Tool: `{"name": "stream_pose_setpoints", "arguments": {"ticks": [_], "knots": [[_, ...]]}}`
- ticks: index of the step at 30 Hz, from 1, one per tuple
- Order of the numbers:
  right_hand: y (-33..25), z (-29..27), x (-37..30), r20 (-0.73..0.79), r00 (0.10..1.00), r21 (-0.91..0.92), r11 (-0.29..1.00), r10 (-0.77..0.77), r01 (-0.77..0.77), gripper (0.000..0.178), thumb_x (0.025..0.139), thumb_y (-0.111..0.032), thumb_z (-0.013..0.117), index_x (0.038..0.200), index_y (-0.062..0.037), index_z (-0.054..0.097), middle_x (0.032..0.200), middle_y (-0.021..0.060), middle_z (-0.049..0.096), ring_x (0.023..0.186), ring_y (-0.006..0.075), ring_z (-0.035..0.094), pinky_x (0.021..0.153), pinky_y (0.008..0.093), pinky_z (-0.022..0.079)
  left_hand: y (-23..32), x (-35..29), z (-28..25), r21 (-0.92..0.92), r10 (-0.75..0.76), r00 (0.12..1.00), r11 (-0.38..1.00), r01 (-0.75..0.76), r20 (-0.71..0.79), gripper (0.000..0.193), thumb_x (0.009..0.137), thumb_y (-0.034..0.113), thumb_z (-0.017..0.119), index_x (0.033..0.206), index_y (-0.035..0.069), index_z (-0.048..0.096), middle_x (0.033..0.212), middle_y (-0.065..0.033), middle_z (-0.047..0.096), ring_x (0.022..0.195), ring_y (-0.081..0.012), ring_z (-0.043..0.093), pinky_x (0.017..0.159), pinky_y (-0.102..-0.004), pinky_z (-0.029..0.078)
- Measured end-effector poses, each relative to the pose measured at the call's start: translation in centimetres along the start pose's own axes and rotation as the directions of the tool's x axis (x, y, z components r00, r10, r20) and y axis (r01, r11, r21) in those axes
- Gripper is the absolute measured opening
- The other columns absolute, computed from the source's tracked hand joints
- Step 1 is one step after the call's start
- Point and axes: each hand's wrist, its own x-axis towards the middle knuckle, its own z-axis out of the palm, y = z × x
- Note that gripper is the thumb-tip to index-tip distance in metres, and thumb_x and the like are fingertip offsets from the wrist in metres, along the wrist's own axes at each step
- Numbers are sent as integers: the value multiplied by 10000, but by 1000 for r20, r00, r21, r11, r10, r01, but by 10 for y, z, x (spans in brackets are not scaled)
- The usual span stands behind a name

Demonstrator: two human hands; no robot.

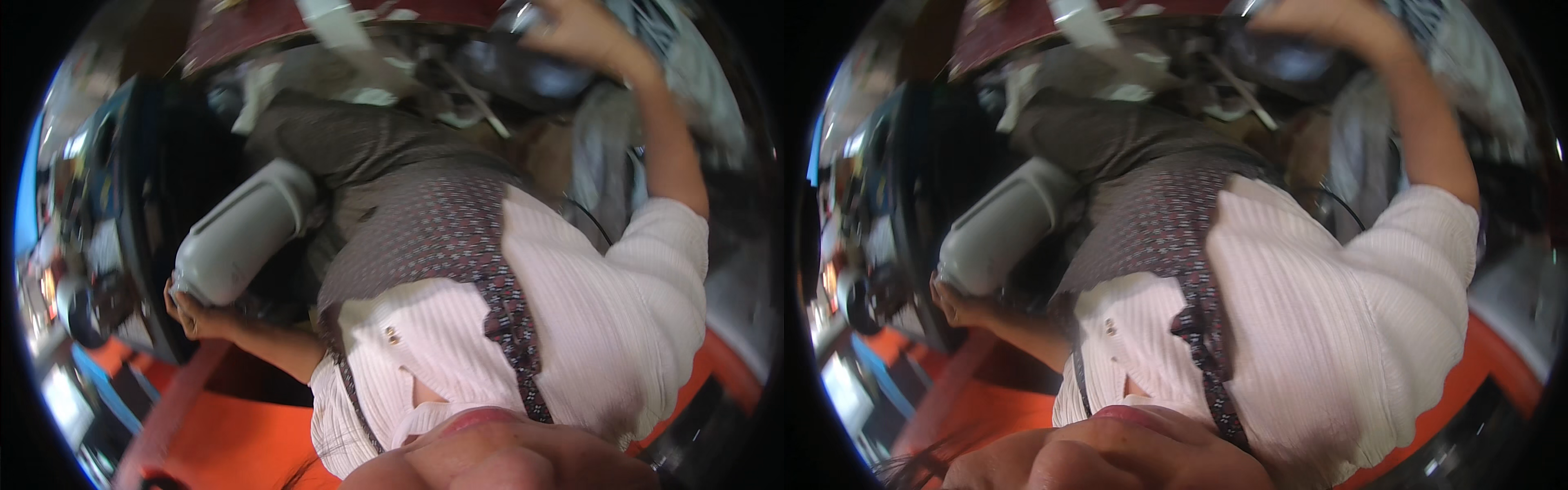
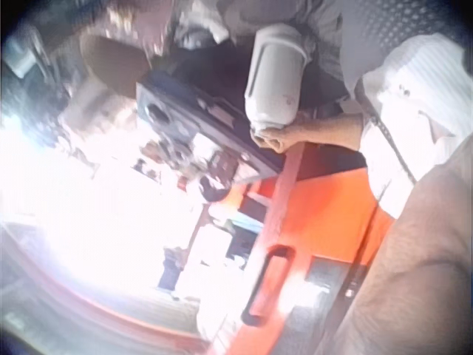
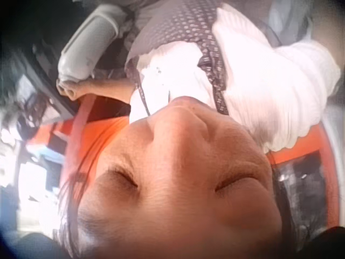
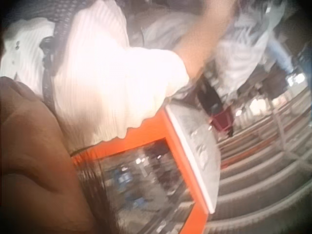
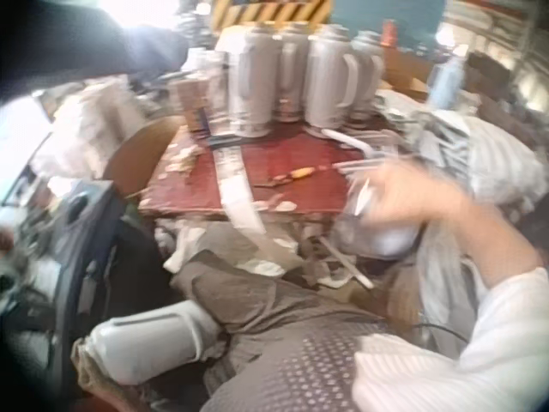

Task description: The person retrieves a white plastic pipe and a translucent container from a bin, then repeatedly inserts a small white plastic piece into the container's opening. The person handles the container and pipe multiple times, inspecting the interior and reinserting the piece.

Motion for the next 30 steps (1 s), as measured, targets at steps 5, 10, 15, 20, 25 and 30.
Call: {"name": "stream_pose_setpoints", "arguments": {"ticks": [5,10,15,20,25,30], "knots": [[-135,138,21,149,704,426,688,-694,587,764,714,-482,811,1372,-173,576,990,188,638,963,334,633,876,441,496,-26,-27,-58,-578,-521,836,740,345,-169,422,954,339,508,1187,6,622,1149,-174,664,1024,-331,665,886,-470,566],[-163,134,62,371,680,739,644,-633,197,688,752,-332,796,1340,-38,592,1235,139,661,1101,211,636,993,355,479,-37,-87,-66,-697,-692,686,606,384,-224,474,977,437,483,1201,43,620,1211,-122,655,1119,-286,624,956,-434,519],[-241,130,88,-168,881,930,224,-443,291,765,765,-340,832,1396,-32,529,1108,79,658,959,152,632,820,296,522,-45,-115,-33,-779,-758,649,448,439,-70,518,976,464,462,1222,35,618,1250,-128,649,1149,-291,614,973,-424,508],[-280,147,75,-779,311,337,56,-545,940,836,649,-275,908,1354,-1,553,952,121,634,778,224,610,703,352,522,-65,-115,-19,-774,-731,675,486,406,-105,501,979,437,465,1218,25,619,1224,-127,662,1129,-287,624,974,-425,508],[-270,154,84,-721,453,507,46,-525,861,855,694,-252,887,1411,19,508,1037,126,671,868,200,647,768,327,540,-54,-93,-13,-751,-707,697,525,401,-122,463,979,416,459,1171,27,624,1182,-127,662,1082,-276,638,914,-410,539],[-281,170,119,-330,849,917,72,-412,392,714,833,-262,792,1443,-29,503,1178,109,669,1041,162,638,918,303,514,-8,-43,-14,-725,-361,923,670,157,-134,550,865,495,554,1188,51,565,1096,-138,644,1055,-279,640,855,-399,565]]}}
